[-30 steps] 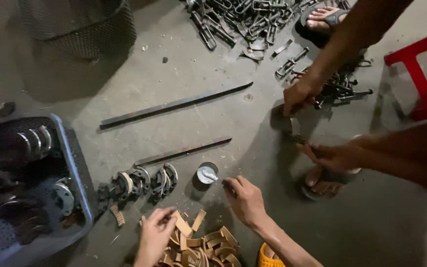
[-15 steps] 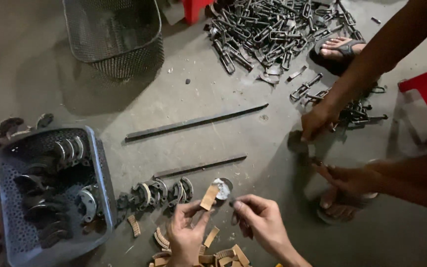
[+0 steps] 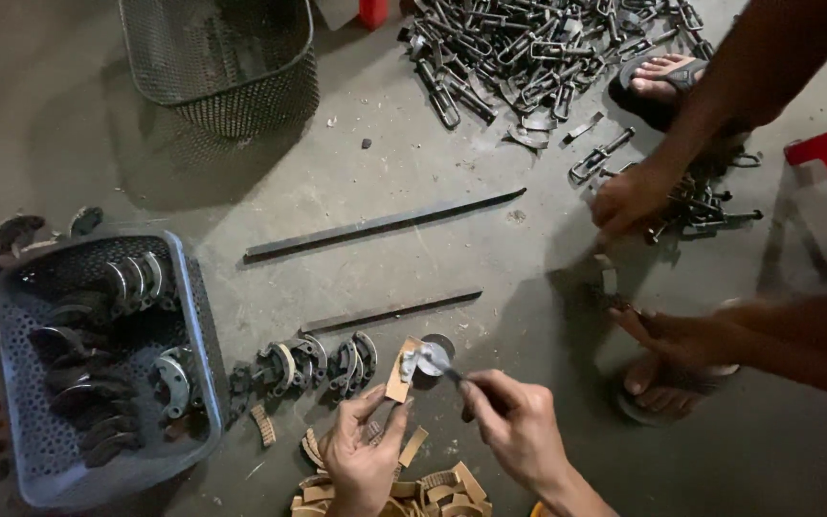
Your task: Applying adhesive strips to curved metal components on a workshop floor
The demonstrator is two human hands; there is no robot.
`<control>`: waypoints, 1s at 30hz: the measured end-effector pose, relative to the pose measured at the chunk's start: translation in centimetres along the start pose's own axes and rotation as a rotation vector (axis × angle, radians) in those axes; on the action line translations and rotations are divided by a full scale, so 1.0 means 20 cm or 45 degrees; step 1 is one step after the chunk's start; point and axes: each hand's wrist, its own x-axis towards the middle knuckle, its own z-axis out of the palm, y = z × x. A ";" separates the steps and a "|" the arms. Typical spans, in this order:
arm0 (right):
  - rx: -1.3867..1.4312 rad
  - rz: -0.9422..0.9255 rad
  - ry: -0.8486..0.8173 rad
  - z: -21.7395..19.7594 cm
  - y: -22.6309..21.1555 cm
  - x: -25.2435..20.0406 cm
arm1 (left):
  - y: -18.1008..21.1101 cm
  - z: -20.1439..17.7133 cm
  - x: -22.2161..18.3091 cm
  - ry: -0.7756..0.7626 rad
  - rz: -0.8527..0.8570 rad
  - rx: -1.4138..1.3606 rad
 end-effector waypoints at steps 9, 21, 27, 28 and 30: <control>-0.274 -0.354 0.133 0.05 -0.01 -0.01 | 0.01 0.00 -0.03 -0.109 0.249 0.131; -0.086 -0.280 0.342 -0.12 0.11 0.09 | -0.02 0.01 0.03 -0.117 -0.010 -0.903; 0.313 -0.369 -0.246 -0.06 0.02 0.14 | 0.04 -0.02 0.15 -0.751 -0.538 -1.189; 0.365 -0.356 -0.428 -0.03 -0.04 0.15 | 0.10 -0.02 0.18 -0.906 -0.633 -1.195; 0.379 -0.317 -0.421 0.00 -0.03 0.16 | 0.05 0.00 0.16 -0.837 -0.824 -1.220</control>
